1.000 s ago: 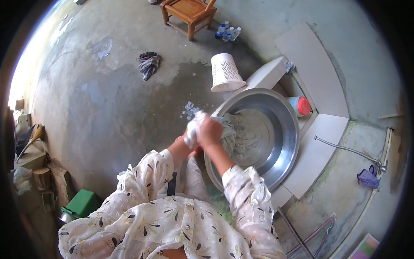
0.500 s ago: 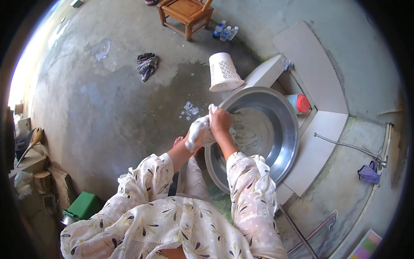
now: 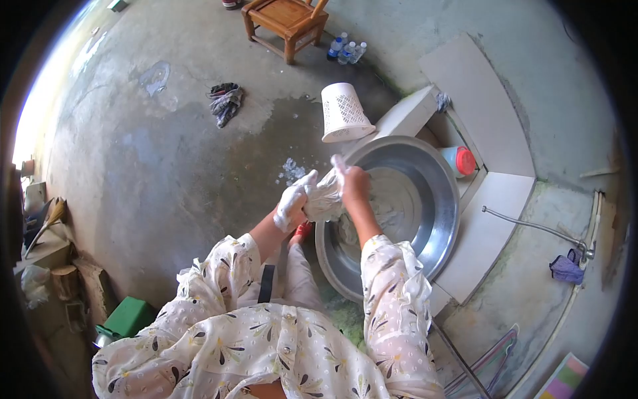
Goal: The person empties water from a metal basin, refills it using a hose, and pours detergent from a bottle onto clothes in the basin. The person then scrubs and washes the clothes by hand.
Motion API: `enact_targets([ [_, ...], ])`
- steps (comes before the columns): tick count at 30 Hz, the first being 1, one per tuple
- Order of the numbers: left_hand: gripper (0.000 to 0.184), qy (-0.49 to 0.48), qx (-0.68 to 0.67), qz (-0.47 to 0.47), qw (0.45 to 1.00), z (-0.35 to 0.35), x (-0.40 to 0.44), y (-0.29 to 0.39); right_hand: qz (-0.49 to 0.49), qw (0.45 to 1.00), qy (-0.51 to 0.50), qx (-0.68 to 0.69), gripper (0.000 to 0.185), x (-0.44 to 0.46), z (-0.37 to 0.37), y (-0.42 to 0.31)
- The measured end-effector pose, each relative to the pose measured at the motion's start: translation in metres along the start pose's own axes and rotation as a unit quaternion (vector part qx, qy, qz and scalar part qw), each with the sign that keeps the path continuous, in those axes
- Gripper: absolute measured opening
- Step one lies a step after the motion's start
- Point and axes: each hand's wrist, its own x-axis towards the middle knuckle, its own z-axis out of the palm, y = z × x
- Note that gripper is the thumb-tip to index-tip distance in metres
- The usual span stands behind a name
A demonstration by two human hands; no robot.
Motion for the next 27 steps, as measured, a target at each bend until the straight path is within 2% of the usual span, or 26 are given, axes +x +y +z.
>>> enact_targets([
  [1,0.036,0.002,0.003,-0.006,1.0,0.004,-0.002,0.007,0.027,0.996,-0.014,0.085,0.048,0.007,-0.002,0.014],
  [2,0.036,0.023,0.04,-0.029,0.999,0.005,-0.002,0.01,0.115,0.958,-0.047,0.259,0.05,0.006,-0.006,0.004],
  [3,0.037,0.044,0.076,-0.053,0.995,0.006,-0.001,0.013,0.212,0.883,-0.048,0.417,0.052,0.004,-0.011,-0.008],
  [4,0.038,0.065,0.111,-0.078,0.989,0.007,0.001,0.016,0.2,0.886,-0.064,0.413,0.051,0.001,-0.023,-0.017],
  [5,0.034,0.04,0.117,-0.134,0.983,-0.011,0.013,0.011,0.187,0.889,-0.079,0.411,0.05,-0.003,-0.032,-0.024],
  [6,0.033,0.026,0.17,-0.101,0.98,-0.014,0.014,0.01,0.173,0.892,-0.095,0.408,0.049,-0.004,-0.035,-0.026],
  [7,0.031,0.011,0.223,-0.067,0.972,-0.017,0.014,0.008,0.15,0.854,-0.138,0.478,0.041,0.004,-0.025,-0.003],
  [8,0.03,-0.004,0.274,-0.033,0.961,-0.019,0.015,0.008,0.121,0.863,-0.172,0.459,0.038,0.002,-0.032,-0.005],
  [10,0.025,-0.024,0.188,0.041,0.981,-0.013,0.02,0.019,0.064,0.874,-0.238,0.419,0.034,-0.004,-0.049,-0.015],
  [11,0.024,0.01,0.204,0.073,0.976,-0.007,0.017,0.027,0.03,0.892,-0.302,0.336,0.031,0.004,-0.038,0.01],
  [14,0.024,0.089,0.259,0.149,0.95,-0.027,0.028,0.03,-0.041,0.927,-0.283,0.243,0.034,0.0,-0.035,0.027],
  [15,0.024,0.105,0.25,0.168,0.948,-0.026,0.028,0.031,0.157,0.763,-0.301,0.55,0.039,0.005,-0.032,0.03],
  [18,0.025,0.119,0.16,0.211,0.957,-0.021,0.03,0.023,0.052,0.862,-0.145,0.483,0.037,-0.015,-0.025,0.018],
  [19,0.026,0.118,0.119,0.225,0.96,-0.018,0.032,0.019,0.048,0.852,-0.056,0.519,0.028,-0.016,-0.002,0.024],
  [22,0.024,0.142,0.101,0.177,0.969,-0.02,0.039,0.006,0.109,0.782,0.019,0.614,0.023,-0.019,0.021,0.006],
  [23,0.023,0.107,0.085,0.163,0.977,-0.031,0.045,0.002,0.099,0.869,0.041,0.484,0.02,-0.025,0.019,-0.008],
  [24,0.022,0.089,0.021,0.141,0.986,-0.035,0.047,0.003,-0.056,0.903,0.064,0.422,0.019,-0.034,0.015,-0.03],
  [25,0.021,0.071,-0.044,0.119,0.989,-0.038,0.046,0.004,-0.066,0.937,-0.021,0.343,0.022,-0.053,0.001,-0.054],
  [26,0.021,0.053,-0.109,0.096,0.988,-0.043,0.046,0.006,-0.148,0.948,-0.034,0.281,0.022,-0.064,0.006,-0.061],
  [27,0.021,0.01,-0.135,0.037,0.99,-0.047,0.045,0.01,-0.173,0.971,-0.003,0.163,0.022,-0.075,0.011,-0.074],
])
